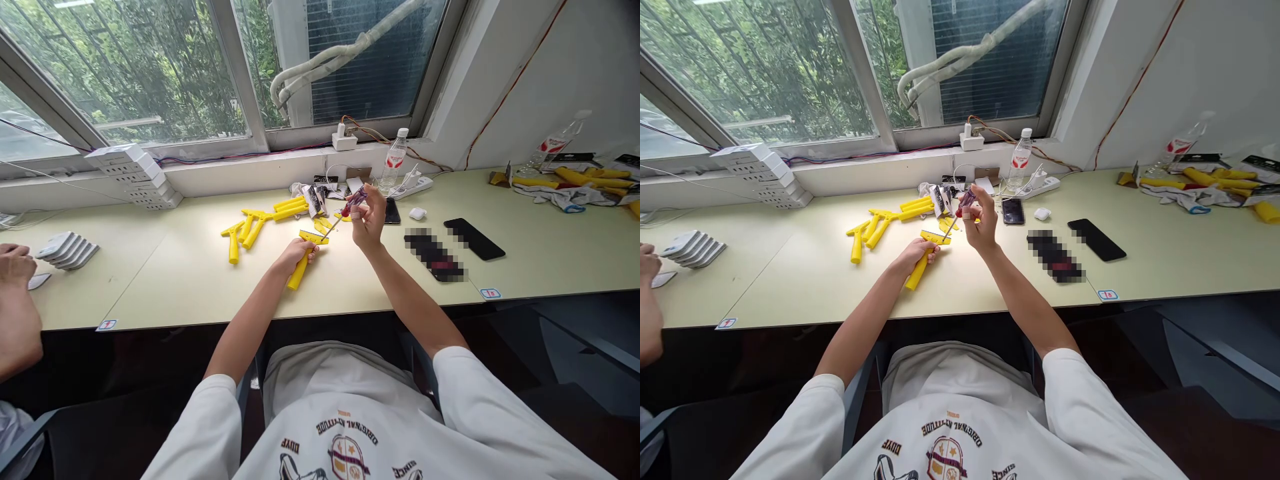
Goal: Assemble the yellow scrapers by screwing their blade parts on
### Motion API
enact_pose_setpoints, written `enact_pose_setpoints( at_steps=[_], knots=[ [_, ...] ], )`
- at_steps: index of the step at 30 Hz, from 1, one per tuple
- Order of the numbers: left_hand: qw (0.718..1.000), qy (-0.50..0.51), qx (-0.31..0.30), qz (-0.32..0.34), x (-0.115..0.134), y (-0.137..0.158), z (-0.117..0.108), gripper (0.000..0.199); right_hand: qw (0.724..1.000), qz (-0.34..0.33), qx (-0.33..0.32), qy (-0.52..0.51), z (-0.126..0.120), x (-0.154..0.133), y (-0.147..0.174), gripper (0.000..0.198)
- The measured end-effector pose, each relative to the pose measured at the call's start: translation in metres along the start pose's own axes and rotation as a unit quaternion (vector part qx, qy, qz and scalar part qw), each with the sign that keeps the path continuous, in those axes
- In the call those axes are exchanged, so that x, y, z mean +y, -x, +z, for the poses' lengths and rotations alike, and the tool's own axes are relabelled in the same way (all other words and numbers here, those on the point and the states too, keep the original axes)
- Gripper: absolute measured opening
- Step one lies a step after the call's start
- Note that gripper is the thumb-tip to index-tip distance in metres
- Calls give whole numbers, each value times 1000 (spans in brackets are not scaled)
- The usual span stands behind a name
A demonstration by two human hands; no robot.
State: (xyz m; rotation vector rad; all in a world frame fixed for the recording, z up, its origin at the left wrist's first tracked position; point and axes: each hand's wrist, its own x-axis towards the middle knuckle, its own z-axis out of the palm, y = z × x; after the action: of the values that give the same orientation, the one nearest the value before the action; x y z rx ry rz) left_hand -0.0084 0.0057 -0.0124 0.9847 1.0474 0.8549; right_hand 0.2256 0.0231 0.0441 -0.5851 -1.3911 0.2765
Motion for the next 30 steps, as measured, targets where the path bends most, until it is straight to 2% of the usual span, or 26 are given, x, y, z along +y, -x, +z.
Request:
enact_pose_setpoints(
  at_steps=[3,8,14,19,23,30],
  knots=[
    [1000,2,5,6,-1,-1,0,19,1000,17,10,-2,3,-3,0,79],
    [1000,-18,-7,14,-1,-1,-1,17,1000,-11,6,26,5,-2,5,71],
    [1000,-20,-2,15,1,1,1,14,998,39,-8,-56,8,-3,3,69],
    [1000,-7,5,12,6,7,8,14,999,39,-16,-25,6,-3,5,71],
    [1000,-6,6,10,9,10,11,15,994,56,-36,-82,3,-3,9,65],
    [1000,-1,17,5,8,8,11,15,991,52,26,-120,6,-2,6,59]
  ],
)
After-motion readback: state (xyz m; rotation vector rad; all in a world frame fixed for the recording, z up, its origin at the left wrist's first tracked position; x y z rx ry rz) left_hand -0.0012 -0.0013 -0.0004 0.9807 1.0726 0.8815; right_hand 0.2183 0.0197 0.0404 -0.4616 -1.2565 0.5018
